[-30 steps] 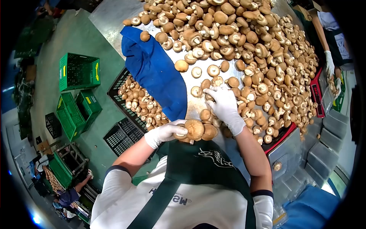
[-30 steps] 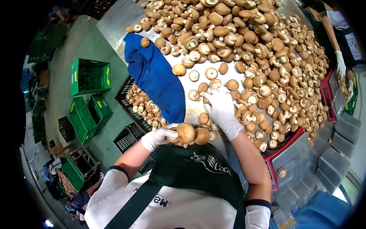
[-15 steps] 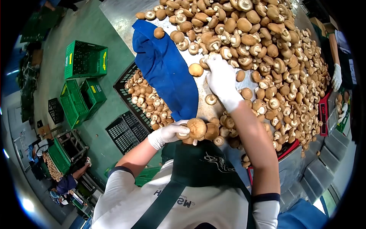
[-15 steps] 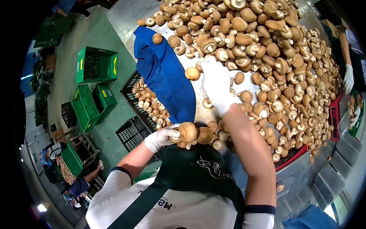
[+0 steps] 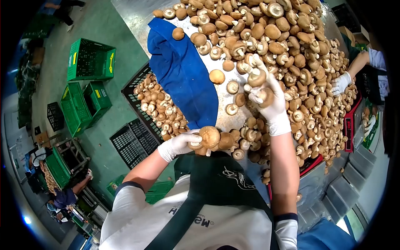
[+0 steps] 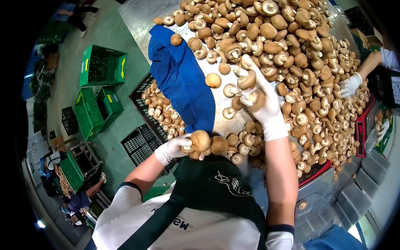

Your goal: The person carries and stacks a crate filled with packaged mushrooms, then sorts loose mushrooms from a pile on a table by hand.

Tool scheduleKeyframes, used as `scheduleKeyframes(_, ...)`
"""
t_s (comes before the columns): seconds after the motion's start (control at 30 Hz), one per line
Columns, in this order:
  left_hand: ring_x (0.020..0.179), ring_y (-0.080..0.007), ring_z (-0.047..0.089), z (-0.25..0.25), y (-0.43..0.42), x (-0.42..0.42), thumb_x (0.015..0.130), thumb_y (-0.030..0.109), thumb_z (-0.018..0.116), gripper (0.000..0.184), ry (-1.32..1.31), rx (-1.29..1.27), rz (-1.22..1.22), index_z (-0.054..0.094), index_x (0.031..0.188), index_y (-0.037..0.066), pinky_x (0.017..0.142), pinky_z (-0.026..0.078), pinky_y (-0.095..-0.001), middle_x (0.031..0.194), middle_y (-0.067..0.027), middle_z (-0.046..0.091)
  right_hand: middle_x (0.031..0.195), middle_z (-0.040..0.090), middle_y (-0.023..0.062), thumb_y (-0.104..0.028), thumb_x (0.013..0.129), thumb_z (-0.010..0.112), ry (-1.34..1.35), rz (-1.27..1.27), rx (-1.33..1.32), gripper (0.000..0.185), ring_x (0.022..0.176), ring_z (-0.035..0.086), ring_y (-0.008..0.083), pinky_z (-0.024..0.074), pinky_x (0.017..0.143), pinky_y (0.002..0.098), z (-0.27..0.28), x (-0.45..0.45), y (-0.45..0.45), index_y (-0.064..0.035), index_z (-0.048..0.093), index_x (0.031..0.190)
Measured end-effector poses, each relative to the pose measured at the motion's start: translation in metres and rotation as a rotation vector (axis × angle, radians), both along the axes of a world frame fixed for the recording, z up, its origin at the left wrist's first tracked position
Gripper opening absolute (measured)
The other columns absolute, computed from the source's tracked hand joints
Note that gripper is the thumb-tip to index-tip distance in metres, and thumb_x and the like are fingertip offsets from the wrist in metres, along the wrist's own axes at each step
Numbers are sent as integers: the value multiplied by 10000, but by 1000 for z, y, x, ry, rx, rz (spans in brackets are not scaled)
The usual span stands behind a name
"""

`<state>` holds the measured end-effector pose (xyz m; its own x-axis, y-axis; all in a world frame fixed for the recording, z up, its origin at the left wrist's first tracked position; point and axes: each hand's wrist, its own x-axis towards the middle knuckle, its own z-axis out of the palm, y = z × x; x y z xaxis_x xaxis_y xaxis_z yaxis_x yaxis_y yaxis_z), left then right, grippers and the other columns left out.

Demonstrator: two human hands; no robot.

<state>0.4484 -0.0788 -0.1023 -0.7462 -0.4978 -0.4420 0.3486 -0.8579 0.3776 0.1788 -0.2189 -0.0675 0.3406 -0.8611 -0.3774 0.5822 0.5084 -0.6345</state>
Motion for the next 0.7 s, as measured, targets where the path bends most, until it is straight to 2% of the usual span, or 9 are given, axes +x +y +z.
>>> scheduleKeyframes(0.03,995,-274,617,-6,3,4,816,359,634,619,77,12,-19,495,1263,-47,906,473,-369,1142,-183,618,1165,561,72,-286,940,542,120,38,-61,589,809,579,142,488,666,285,-6,3,-8,-76,361,1460)
scheduleKeyframes(0.07,1077,-255,592,-15,7,10,830,327,632,634,153,24,-34,459,1316,-44,962,448,-355,1208,-170,597,1148,564,41,-314,939,567,573,129,-373,485,813,577,139,503,712,329,3,20,-18,-132,497,1383)
scheduleKeyframes(0.1,1159,-236,568,-23,12,14,845,294,631,655,227,36,-48,424,1368,-41,1018,423,-341,1274,-157,576,1125,574,47,-295,906,616,952,278,-408,374,844,602,171,513,779,342,18,33,-18,-186,609,1263)
scheduleKeyframes(0.2,1152,-247,572,-21,31,20,852,289,620,639,110,55,73,427,1364,-41,1002,437,-350,1268,-162,578,1114,604,152,-140,800,678,1582,300,-950,404,1001,602,343,504,851,414,-15,65,-12,-166,643,1201)
scheduleKeyframes(0.23,1148,-249,574,-22,36,21,853,287,618,637,91,52,106,427,1364,-41,997,441,-352,1265,-165,578,1135,566,130,-202,764,736,1688,301,-1054,419,962,623,298,520,793,396,-38,69,-10,-204,643,1172)
scheduleKeyframes(0.27,1149,-253,576,-20,40,22,851,289,619,635,71,72,131,432,1362,-38,991,447,-358,1262,-168,579,1138,566,133,-206,759,741,1727,337,-1032,426,955,623,303,520,784,402,-44,73,-11,-201,642,1174)
scheduleKeyframes(0.37,915,-302,635,-6,43,19,796,383,644,652,-16,38,174,462,1289,-2,856,501,-390,1088,-194,625,1119,575,138,-228,772,738,1756,384,-989,411,946,622,311,516,776,408,-42,73,-13,-190,649,1171)
scheduleKeyframes(0.53,884,-298,629,-4,46,20,809,437,606,624,17,-3,211,503,1238,-5,817,503,-383,1064,-204,623,1061,615,161,-254,831,668,1688,253,-951,286,939,620,330,510,790,429,-33,61,-5,-130,688,1088)
scheduleKeyframes(0.7,882,-291,635,3,42,23,809,438,599,614,13,-34,223,521,1214,-18,794,518,-379,1067,-200,629,1056,613,174,-264,850,655,1624,207,-911,296,951,609,345,502,792,430,-9,48,24,-117,678,1106)
